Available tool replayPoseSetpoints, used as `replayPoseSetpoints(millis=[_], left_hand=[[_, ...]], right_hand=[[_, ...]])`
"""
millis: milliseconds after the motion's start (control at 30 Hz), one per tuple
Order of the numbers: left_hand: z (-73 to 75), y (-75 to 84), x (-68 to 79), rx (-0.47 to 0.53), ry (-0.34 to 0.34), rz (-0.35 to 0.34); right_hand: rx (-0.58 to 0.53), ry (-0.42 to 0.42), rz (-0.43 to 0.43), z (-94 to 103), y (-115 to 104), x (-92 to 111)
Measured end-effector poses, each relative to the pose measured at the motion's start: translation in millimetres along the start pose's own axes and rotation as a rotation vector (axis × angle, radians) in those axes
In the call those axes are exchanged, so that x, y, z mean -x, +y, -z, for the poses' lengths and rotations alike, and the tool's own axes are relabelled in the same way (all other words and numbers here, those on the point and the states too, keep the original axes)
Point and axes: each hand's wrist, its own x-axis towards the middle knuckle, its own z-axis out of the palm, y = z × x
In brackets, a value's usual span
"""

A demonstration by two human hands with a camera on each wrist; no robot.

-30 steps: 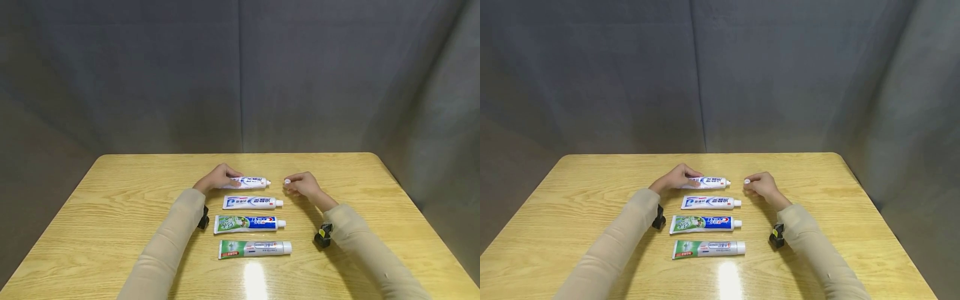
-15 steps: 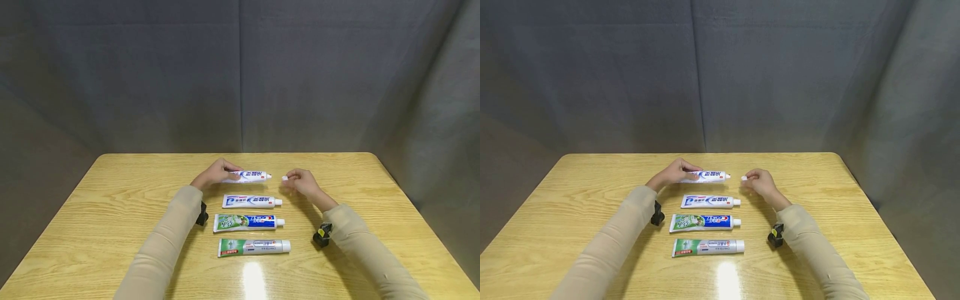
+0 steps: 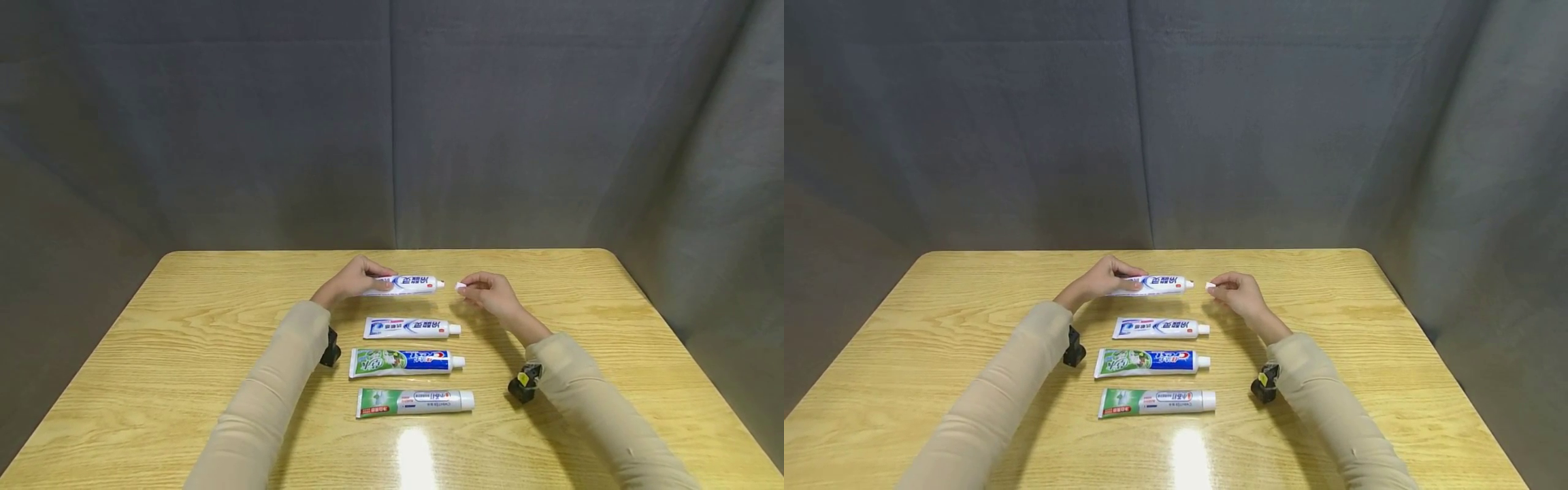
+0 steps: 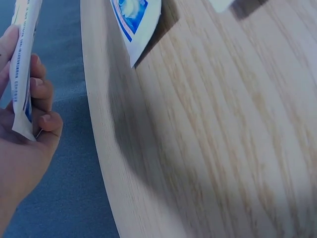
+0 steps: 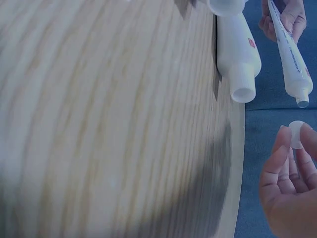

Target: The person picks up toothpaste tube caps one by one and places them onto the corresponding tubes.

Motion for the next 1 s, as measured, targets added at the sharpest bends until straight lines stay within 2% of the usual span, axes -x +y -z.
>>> replayPoseSetpoints(millis=[200,433,700,1000], left_hand=[[-1.1,4.2,0.7,0.019,-0.016,-0.009],[-0.1,31.6,16.7,0.001,-0.030,-0.017],[-3.1,5.3,-0.3,0.017,-0.016,-0.013],[-7.3,3.4,-1.6,0.008,0.005,0.009]], right_hand=[[0.010,0.013,-0.009,-2.0,-3,0],[-0.009,0.011,0.002,-4.8,-5,-1],[-0.001,-0.001,0.021,-8.0,-7,-1],[0.001,0.023,0.020,-14.0,-9,-1]])
